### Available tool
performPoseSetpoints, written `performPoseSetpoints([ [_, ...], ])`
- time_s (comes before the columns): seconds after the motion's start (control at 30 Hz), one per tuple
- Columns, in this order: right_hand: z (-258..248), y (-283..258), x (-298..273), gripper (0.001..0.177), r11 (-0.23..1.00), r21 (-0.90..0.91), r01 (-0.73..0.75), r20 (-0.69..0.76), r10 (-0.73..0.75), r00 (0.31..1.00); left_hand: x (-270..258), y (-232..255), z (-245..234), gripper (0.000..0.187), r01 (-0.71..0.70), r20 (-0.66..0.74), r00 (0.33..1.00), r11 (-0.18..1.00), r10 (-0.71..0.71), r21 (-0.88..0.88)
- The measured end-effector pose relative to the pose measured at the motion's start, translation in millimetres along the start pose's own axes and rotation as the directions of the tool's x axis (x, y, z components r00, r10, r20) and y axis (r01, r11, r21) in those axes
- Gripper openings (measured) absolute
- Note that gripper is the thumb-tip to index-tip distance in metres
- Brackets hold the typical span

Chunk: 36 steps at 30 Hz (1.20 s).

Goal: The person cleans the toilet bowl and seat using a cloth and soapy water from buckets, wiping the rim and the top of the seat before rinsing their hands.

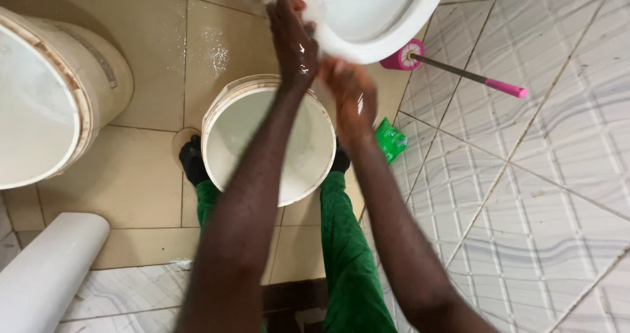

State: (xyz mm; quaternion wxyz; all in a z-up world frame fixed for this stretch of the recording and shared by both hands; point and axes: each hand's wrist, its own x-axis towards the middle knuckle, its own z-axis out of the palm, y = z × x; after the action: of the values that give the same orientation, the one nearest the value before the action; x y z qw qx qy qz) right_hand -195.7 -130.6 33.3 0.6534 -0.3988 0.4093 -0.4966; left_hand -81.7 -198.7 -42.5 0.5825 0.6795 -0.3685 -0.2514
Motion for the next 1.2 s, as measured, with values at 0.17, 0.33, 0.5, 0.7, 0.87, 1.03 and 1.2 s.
performPoseSetpoints([
  [0.17,-41.4,107.1,-66.4,0.017,0.852,0.017,-0.523,-0.302,0.503,0.810,34.6,-16.6,1.1,0.091,-0.016,0.049,0.999,0.995,0.011,0.101],
  [0.33,-86.1,256.8,-73.1,0.018,0.763,0.111,-0.636,-0.499,0.597,0.629,64.2,-38.3,-3.0,0.068,0.118,0.343,0.922,0.973,-0.181,0.197],
  [0.5,-81.7,289.8,-63.4,0.020,0.747,0.262,-0.611,-0.377,0.662,0.648,79.0,-35.2,-4.3,0.060,0.191,0.404,0.881,0.966,-0.247,0.176],
  [0.7,-4.3,89.9,-38.3,0.022,0.493,0.765,-0.414,0.166,0.470,0.867,92.3,-57.8,-2.1,0.053,0.132,0.412,0.895,0.983,-0.173,0.126],
  [0.87,72.8,-48.3,49.9,0.041,0.914,0.294,-0.281,0.200,0.228,0.953,78.3,-116.4,25.6,0.086,-0.077,0.296,0.954,0.989,0.036,0.127],
  [1.03,107.3,-62.7,85.8,0.033,0.999,-0.053,0.008,0.025,-0.007,1.000,81.3,-130.8,36.2,0.100,-0.360,0.271,0.908,0.925,0.318,0.120],
  [1.2,64.8,-0.4,-14.6,0.020,0.821,-0.558,-0.120,-0.276,-0.047,0.960,107.3,-104.5,40.0,0.095,-0.193,0.373,0.923,0.953,0.096,0.232],
])
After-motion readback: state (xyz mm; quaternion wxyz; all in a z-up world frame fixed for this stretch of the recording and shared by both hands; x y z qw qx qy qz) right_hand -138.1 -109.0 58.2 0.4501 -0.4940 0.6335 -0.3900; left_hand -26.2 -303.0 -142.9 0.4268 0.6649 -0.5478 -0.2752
